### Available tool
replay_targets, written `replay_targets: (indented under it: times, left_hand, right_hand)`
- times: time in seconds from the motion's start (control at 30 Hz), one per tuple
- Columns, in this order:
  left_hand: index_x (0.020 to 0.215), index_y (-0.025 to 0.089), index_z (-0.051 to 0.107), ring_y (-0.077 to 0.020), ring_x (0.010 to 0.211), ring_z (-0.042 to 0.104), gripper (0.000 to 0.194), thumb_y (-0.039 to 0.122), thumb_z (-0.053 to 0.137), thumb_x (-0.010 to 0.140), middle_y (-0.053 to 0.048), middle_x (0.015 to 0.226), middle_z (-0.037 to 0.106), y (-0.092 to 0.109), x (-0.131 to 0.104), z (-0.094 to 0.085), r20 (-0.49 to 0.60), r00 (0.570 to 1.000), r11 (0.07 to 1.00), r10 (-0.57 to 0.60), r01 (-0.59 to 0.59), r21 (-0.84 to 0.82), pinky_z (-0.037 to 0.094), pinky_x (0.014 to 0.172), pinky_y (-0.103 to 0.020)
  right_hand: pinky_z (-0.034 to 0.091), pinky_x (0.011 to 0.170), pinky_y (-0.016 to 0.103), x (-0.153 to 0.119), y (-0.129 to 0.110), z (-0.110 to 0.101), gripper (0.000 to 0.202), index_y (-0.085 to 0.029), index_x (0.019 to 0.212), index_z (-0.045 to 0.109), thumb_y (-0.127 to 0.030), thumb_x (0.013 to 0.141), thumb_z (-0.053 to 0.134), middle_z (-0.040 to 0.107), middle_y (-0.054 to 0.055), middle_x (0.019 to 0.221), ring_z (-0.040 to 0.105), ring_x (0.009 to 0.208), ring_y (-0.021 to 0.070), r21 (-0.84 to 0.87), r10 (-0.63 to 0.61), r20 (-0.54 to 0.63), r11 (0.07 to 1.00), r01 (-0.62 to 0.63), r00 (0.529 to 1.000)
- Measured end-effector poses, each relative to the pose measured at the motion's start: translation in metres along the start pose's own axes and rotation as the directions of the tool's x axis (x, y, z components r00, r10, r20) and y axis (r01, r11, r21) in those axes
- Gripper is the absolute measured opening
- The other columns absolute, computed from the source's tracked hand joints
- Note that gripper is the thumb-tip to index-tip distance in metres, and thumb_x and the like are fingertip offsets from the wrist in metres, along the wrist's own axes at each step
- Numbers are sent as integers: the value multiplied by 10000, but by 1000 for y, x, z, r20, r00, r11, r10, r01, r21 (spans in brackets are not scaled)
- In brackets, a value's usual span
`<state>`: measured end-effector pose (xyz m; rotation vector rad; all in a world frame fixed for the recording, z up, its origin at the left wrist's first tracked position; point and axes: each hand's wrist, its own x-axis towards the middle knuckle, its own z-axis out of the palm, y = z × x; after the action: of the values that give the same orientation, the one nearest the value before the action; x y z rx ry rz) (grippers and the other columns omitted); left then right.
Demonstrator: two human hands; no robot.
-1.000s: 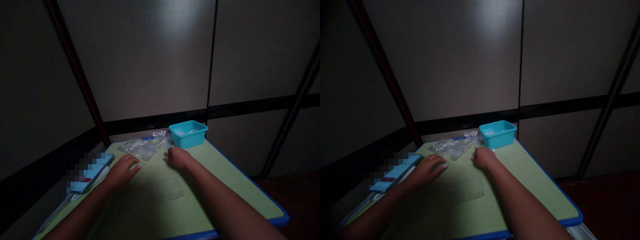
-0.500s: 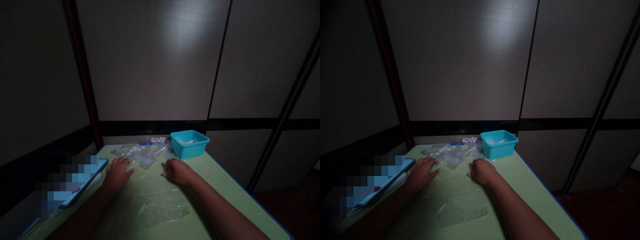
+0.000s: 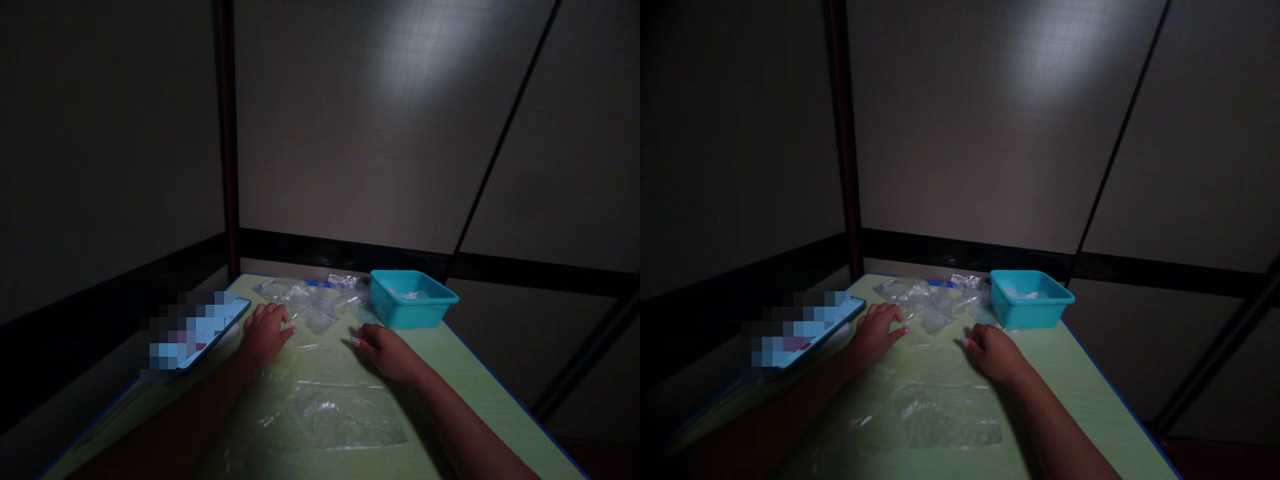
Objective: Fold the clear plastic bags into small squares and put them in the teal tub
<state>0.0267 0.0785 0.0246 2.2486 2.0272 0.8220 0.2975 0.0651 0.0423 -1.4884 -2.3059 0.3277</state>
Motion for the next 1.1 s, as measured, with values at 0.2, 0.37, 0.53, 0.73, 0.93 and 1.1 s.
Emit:
replay_targets:
  times: [0.2,0.37,0.53,0.73,0.93,1.1]
  left_hand:
    - [734,217,586,-245,980,462,38,248,564,739,-27,914,596,1,-1,-3,3,1000,999,-13,13,-47,326,801,-355]
    - [740,209,579,-212,947,503,42,219,541,758,-16,889,622,-2,1,-7,25,999,996,-32,34,-83,358,796,-305]
    - [819,205,574,-207,915,517,119,311,540,779,-30,900,618,-6,3,-3,30,999,997,-38,40,-68,370,784,-299]
    - [736,201,575,-250,968,473,90,289,581,720,-46,898,596,-4,1,3,34,998,998,-43,44,-34,351,787,-341]
    - [687,208,562,-230,932,493,41,222,546,722,-27,856,611,-1,1,1,40,999,993,4,0,-119,355,790,-333]
    - [676,199,537,-202,879,520,66,222,523,736,-26,804,607,0,4,-4,34,998,970,54,-44,-238,373,820,-318]
  right_hand:
    - [317,546,232,-1,-3,0,291,-160,801,578,-415,842,443,616,55,756,501,631,134,17,-8,1,1000,8,1000]
    - [326,559,231,-3,-7,-2,271,-156,804,584,-397,832,462,620,62,774,511,644,136,18,3,9,1000,-3,1000]
    - [321,560,235,-4,-9,-4,278,-154,823,592,-393,837,451,623,70,784,510,647,141,12,4,-4,1000,-4,1000]
    - [306,541,233,-2,-6,-1,279,-154,842,597,-389,840,447,618,65,769,498,629,136,0,12,2,1000,-12,1000]
    - [298,532,231,-2,-5,0,293,-153,842,594,-402,846,438,606,55,743,479,610,129,-2,11,2,1000,-11,1000]
    - [289,520,230,-2,-4,0,302,-152,836,596,-414,842,446,604,51,735,473,603,126,-1,14,-1,1000,-14,1000]
